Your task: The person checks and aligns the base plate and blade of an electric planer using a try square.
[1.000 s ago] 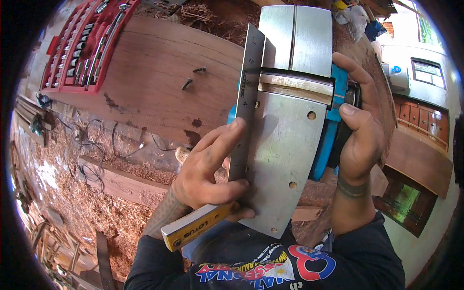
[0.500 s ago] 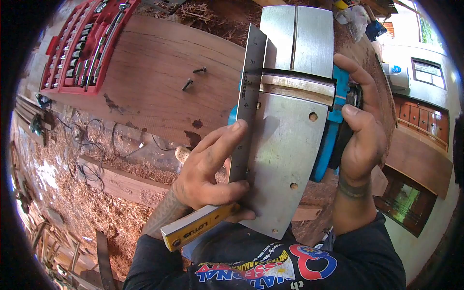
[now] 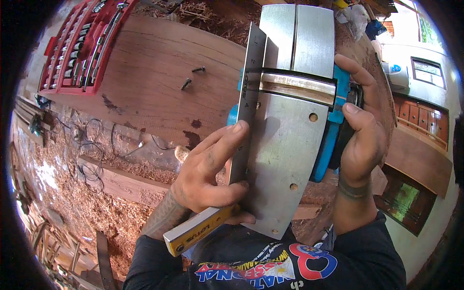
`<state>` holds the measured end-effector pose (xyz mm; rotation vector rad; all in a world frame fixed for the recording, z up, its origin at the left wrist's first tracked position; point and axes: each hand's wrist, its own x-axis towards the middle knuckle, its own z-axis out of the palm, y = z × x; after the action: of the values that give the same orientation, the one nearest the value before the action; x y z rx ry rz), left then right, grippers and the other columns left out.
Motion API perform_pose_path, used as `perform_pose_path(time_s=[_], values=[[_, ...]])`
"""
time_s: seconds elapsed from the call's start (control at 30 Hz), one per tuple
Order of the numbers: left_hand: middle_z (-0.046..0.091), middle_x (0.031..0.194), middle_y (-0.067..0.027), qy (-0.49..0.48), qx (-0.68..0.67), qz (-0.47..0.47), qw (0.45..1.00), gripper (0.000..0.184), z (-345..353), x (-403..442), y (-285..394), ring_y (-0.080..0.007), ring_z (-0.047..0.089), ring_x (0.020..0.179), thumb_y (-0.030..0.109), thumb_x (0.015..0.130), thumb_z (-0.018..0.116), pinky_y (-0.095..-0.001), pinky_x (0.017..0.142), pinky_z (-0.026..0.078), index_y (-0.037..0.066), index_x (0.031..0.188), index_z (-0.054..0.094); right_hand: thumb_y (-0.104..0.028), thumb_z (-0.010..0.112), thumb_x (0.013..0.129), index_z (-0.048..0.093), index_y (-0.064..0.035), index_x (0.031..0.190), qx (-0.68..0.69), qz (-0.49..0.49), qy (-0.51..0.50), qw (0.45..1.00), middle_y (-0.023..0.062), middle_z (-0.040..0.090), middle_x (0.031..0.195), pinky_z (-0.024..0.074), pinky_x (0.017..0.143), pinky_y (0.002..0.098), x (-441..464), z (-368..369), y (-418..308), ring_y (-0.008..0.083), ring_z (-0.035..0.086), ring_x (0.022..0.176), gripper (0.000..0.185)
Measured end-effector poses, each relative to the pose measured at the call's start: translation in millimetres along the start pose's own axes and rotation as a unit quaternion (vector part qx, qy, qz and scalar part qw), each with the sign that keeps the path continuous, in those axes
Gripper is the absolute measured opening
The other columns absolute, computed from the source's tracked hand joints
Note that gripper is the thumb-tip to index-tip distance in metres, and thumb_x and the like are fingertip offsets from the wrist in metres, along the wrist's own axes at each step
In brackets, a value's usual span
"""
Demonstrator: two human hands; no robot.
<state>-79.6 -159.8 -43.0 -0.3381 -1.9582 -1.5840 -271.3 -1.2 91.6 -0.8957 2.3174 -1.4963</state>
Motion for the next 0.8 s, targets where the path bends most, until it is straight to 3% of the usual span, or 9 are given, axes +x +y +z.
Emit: perform_pose_path(time_s=[0.8], values=[[0.041, 0.154, -0.0424, -0.009, 0.009, 0.001, 1.000, 0.057, -1.3, 0.1, -0.7, -0.0585, 0.052, 0.137, 0.047, 0.061, 0.096, -0.0607, 0.109, 0.049, 0.011, 0.093, 0.066, -0.012, 0.046, 0.098, 0.058, 0.0051, 0.141, -0.029, -0.005, -0.003, 1.000, 0.0145, 0.068, 0.126, 0.0497, 0.100, 0.0292, -1.1, -2.2, 1.3, 0.0157, 0.065, 0.108, 0.048]])
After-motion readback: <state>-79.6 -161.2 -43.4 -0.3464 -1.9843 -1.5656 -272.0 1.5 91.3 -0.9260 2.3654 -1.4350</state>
